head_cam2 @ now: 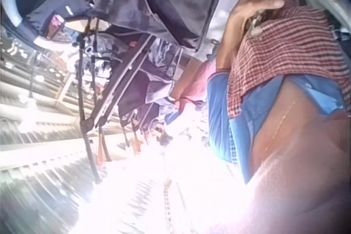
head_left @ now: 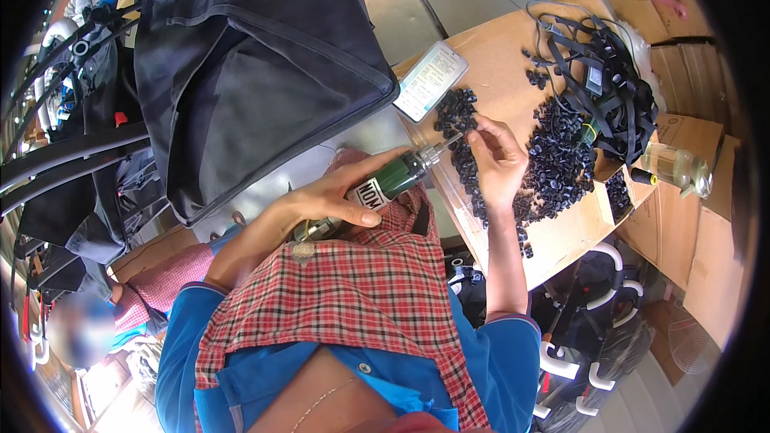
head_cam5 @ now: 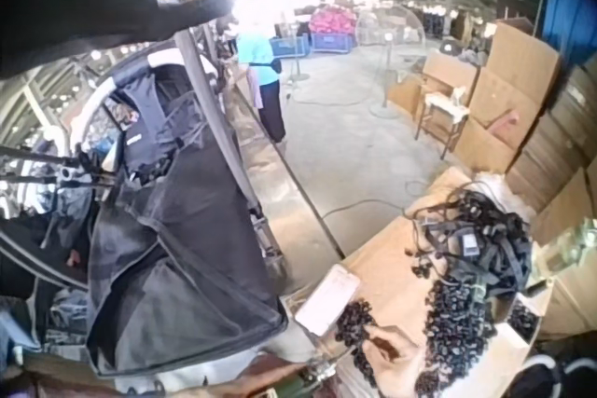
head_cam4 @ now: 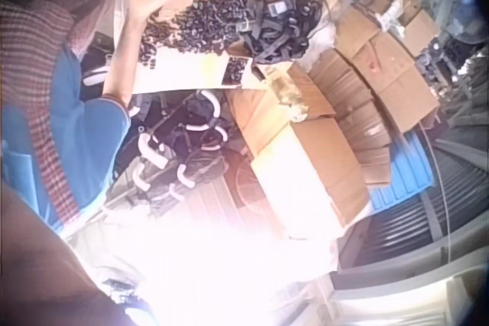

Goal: The person uses a cordless drill to attach black plastic fasteners to a stroller frame, repeatedly picking fasteners from a table and securing them to the fabric and frame. The person also adjusts the stroller's position and handles the fabric while working.

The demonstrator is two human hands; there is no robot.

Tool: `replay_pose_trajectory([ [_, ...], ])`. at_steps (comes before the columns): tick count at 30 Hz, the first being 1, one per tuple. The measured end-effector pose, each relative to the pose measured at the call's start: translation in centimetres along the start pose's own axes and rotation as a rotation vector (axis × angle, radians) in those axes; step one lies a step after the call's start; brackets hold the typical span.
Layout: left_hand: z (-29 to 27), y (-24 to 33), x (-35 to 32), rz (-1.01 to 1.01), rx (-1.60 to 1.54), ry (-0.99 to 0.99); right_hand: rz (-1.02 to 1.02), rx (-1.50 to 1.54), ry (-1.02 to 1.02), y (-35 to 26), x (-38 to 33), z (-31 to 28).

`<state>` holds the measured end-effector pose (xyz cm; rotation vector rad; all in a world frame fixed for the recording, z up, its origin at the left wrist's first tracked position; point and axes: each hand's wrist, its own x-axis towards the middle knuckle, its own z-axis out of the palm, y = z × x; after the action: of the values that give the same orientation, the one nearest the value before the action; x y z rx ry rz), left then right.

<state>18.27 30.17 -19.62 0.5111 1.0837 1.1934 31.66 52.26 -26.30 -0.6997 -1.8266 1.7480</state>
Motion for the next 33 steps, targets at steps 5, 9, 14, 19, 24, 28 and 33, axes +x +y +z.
replay_pose_trajectory([
  [5, -0.2, -0.3, 0.0, 0.011, 0.015, -0.023, 0.005, 0.105, 0.034, 0.3, -0.7, 0.8],
  [9, -0.1, -0.6, 0.0, 0.026, 0.012, -0.008, 0.055, 0.138, 0.061, -0.1, -1.0, 1.0],
  [14, 0.2, -0.1, -0.5, -0.024, -0.074, -0.018, -0.070, 0.071, 0.048, -0.1, -1.4, 1.2],
  [19, -0.2, -0.9, -0.8, -0.003, -0.170, -0.023, -0.177, 0.184, -0.050, -0.9, -1.6, 1.5],
  [24, 0.3, 1.3, -1.5, 0.068, -0.308, -0.088, -0.148, 0.107, -0.133, 0.7, 1.4, 1.9],
  [28, 0.6, 0.8, -1.6, 0.134, -0.290, -0.184, -0.396, -0.606, -0.396, 4.2, 2.3, 3.4],
  [33, 0.1, -0.1, -1.6, 0.247, -0.043, -0.254, -0.437, -0.765, -0.355, 6.2, 4.0, 3.5],
])
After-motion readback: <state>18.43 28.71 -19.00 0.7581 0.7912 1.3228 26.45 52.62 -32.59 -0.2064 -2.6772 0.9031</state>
